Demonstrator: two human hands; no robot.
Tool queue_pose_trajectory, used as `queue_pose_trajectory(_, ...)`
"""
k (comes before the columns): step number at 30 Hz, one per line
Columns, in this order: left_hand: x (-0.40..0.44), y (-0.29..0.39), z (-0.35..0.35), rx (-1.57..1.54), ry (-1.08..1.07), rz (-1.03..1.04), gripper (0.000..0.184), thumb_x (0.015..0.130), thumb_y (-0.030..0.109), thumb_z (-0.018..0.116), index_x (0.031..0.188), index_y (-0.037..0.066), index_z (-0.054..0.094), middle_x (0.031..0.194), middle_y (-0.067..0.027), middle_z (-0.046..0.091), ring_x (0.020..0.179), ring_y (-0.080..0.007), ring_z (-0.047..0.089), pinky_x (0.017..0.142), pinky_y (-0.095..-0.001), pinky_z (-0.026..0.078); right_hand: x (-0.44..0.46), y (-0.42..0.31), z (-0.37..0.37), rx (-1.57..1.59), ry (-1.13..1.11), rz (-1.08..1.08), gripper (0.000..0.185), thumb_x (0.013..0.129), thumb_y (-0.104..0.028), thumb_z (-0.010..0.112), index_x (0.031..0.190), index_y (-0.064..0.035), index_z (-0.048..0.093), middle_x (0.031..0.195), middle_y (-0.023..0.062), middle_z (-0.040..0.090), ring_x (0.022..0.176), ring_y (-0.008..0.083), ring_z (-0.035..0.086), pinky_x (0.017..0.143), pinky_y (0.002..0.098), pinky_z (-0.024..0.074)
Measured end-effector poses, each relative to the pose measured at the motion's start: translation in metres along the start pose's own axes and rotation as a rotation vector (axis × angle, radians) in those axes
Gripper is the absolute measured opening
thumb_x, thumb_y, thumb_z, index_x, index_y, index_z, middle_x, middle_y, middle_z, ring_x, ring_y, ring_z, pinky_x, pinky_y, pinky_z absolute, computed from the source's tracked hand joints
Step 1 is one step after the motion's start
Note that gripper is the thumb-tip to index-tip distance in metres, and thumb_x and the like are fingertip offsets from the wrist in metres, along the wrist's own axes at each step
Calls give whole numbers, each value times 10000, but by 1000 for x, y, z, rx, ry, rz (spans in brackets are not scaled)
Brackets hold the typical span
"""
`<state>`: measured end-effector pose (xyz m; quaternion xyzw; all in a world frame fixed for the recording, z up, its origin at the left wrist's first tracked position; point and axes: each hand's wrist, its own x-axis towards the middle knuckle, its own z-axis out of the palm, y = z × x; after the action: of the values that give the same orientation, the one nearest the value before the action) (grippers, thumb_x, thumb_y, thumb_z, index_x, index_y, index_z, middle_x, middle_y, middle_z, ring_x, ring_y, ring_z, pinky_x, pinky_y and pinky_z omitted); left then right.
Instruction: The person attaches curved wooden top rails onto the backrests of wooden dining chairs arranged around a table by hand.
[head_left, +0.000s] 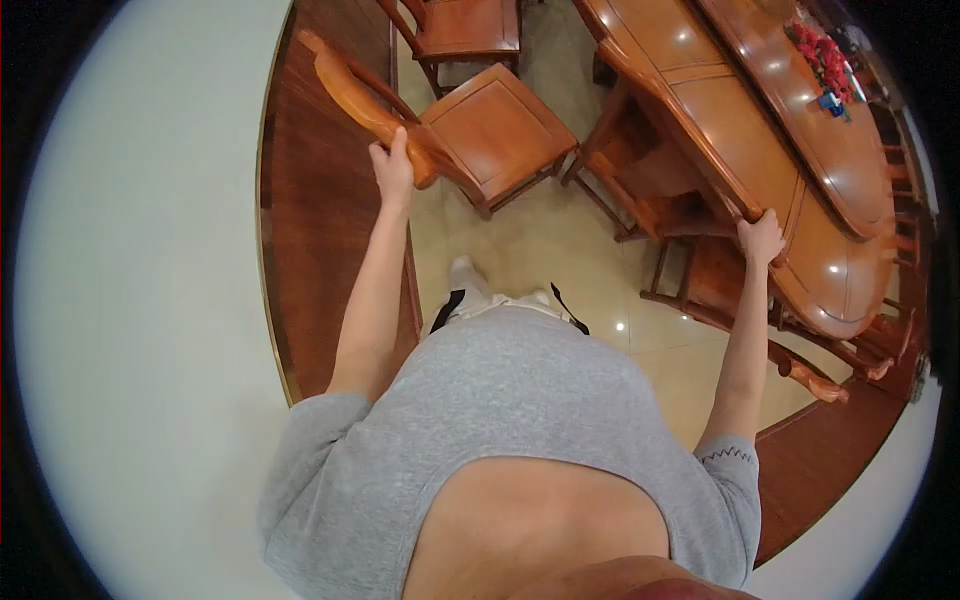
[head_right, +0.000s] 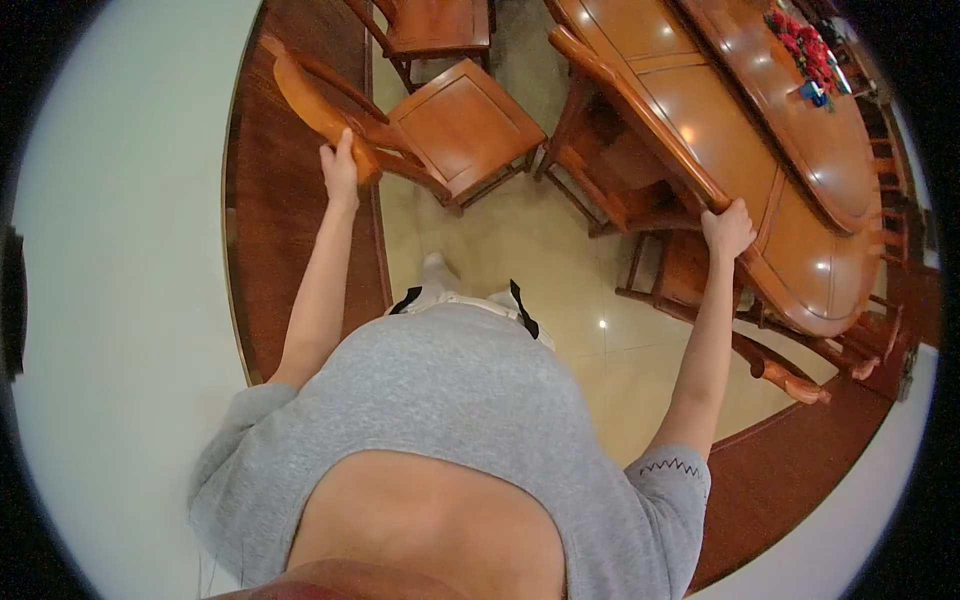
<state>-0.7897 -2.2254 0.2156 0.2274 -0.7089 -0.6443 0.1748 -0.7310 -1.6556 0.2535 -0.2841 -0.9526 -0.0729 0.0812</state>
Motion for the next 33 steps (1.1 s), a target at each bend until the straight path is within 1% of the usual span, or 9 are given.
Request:
queue_pose_trajectory(4,7,-12,-4,26,-22,126,459,900,333,564,1061,-82,454,1028,-202,546,952,-281,530,864,-371,402,-16,-53,-6,38,201,-155,743,667,-490,733,1179,0,508,1178,219,545,1103,352,520,941,454,401)
queue_pose_trajectory(7,5,-9,-6,-2,-79,72,453,913,363,535,1061,-47,412,1085,-213,500,1019,-305,496,898,-386,364,-44,-144,-58,448,260,-396,633,735,-392,726,1174,14,517,1140,225,568,1087,372,526,925,433,421)
queue_pose_trajectory(13,-5,-8,-19,-133,-233,165,419,923,336,539,1077,-27,396,1045,-152,492,959,-241,485,885,-351,370,-158,-326,-123,923,-141,-809,554,781,-397,687,1127,15,559,1118,209,568,1053,353,532,909,414,425)
queue_pose_trajectory(15,8,-18,-30,-149,-296,83,447,898,311,587,1120,-28,399,1060,-134,498,952,-210,502,823,-328,407,-196,-362,-107,874,-190,-913,574,779,-408,680,1112,40,546,1099,232,559,1049,385,516,906,437,417)
queue_pose_trajectory(17,16,-12,-45,-235,-668,-418,574,834,348,664,1172,-35,401,1074,-118,503,945,-202,522,762,-334,440,-225,-374,-89,826,-215,-965,590,780,-392,676,1138,46,509,1033,234,573,991,398,542,859,446,443)
queue_pose_trajectory(21,33,-11,-66,-1,-807,-542,762,738,366,753,1244,-38,351,1072,-118,512,919,-200,542,704,-342,460,-250,-381,-71,702,-312,-792,574,787,-311,667,1202,19,445,959,223,613,893,370,604,757,420,491)
queue_pose_trajectory(24,20,-15,-69,74,-451,-420,919,667,380,805,1287,-49,279,1122,-162,469,996,-233,507,777,-351,447,-256,-369,-65,723,-385,-694,552,786,-303,667,1187,11,453,901,224,622,829,366,618,709,424,495)
queue_pose_trajectory(26,30,-33,-64,370,-174,14,890,715,374,775,1306,-24,241,1193,-174,377,1060,-242,446,845,-365,405,-258,-366,-57,648,-355,-676,511,786,-297,664,1152,2,468,865,222,626,802,363,623,679,432,494)
queue_pose_trajectory(33,76,-30,-30,355,-130,344,661,748,350,737,1207,-31,452,1167,-247,393,1062,-346,413,921,-404,366,-258,-334,-29,595,-341,-660,394,767,-283,673,963,-5,474,792,194,612,749,356,618,648,439,489)
